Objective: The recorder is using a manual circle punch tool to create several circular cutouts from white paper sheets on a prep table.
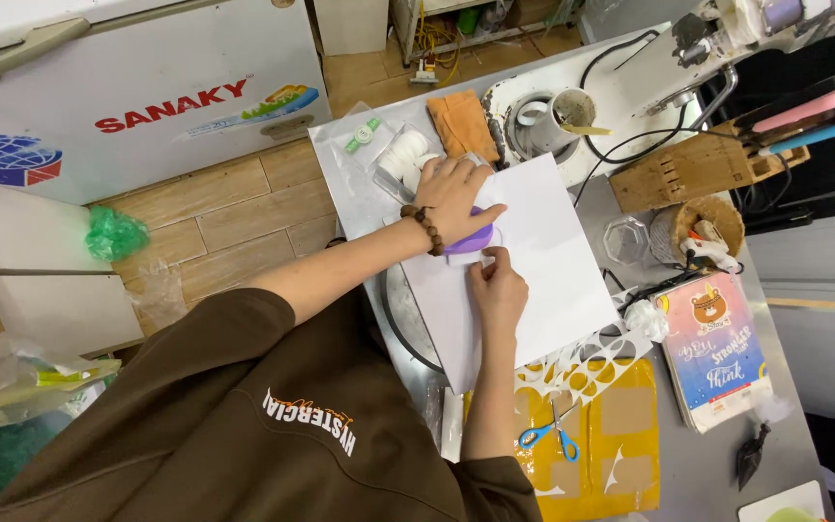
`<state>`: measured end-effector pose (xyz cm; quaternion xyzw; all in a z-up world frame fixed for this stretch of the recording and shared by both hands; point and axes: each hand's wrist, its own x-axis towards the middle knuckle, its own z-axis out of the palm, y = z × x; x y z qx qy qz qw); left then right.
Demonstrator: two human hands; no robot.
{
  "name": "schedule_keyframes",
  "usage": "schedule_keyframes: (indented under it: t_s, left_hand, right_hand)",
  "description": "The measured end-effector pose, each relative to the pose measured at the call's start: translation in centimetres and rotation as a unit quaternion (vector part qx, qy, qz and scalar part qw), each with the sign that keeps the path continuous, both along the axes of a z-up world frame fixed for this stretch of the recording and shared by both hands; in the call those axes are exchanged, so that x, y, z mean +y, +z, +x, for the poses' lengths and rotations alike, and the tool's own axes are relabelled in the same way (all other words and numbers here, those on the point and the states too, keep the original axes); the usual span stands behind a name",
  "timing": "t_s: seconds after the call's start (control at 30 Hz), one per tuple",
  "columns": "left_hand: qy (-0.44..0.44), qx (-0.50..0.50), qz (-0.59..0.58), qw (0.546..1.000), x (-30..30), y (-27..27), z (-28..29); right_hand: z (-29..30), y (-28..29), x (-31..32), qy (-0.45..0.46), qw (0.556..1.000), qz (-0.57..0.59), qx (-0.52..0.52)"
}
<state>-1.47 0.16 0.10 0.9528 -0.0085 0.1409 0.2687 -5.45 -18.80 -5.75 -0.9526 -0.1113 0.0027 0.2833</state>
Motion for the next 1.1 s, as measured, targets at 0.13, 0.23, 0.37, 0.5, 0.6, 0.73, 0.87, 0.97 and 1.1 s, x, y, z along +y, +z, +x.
schedule_keyframes:
  t_s: [0.13,0.23,0.37,0.5,0.6,0.73,0.87,0.97,1.1]
  left_hand:
    - [-0.029,-0.092,-0.021,0.995,0.7,-0.7,-0.1]
    - [-0.056,-0.158,-0.020,0.986,0.7,-0.3,-0.3]
    - [-0.107,-0.152,-0.033,0.982,0.8,-0.6,0.1]
    - [-0.128,-0.064,-0.058,0.988,0.6,-1.1,0.3]
    - [-0.139,-0.016,-0.058,0.988,0.7,-1.3,0.6]
    - [-0.129,0.017,-0.038,0.991,0.4,0.8,0.5]
    - [-0.115,0.125,0.009,0.985,0.8,1.8,-0.6]
    - [-0.118,0.206,0.054,0.970,1.4,0.0,-1.0]
    - [-0.067,0.291,-0.139,0.944,3.1,-0.9,0.6]
  right_hand:
    - [1.6,0.1,-2.8,-0.005,1.000,-0.026,-0.010]
    - [2.8,0.7,-5.9,-0.030,0.998,-0.047,-0.018]
    - [2.7,1.2,-10.9,-0.088,0.992,-0.061,-0.072]
    - [-0.2,0.9,-16.0,-0.197,0.976,-0.091,-0.030]
    - [-4.2,-0.7,-20.6,-0.254,0.963,-0.080,-0.045]
    - [-9.4,-2.6,-24.3,-0.327,0.941,-0.076,-0.040]
    - [-11.9,-1.8,-22.6,-0.349,0.936,-0.028,-0.043]
    - [-11.3,-1.6,-19.8,-0.314,0.942,0.060,-0.099]
    - [-9.4,0.8,-12.3,-0.218,0.951,0.136,-0.173]
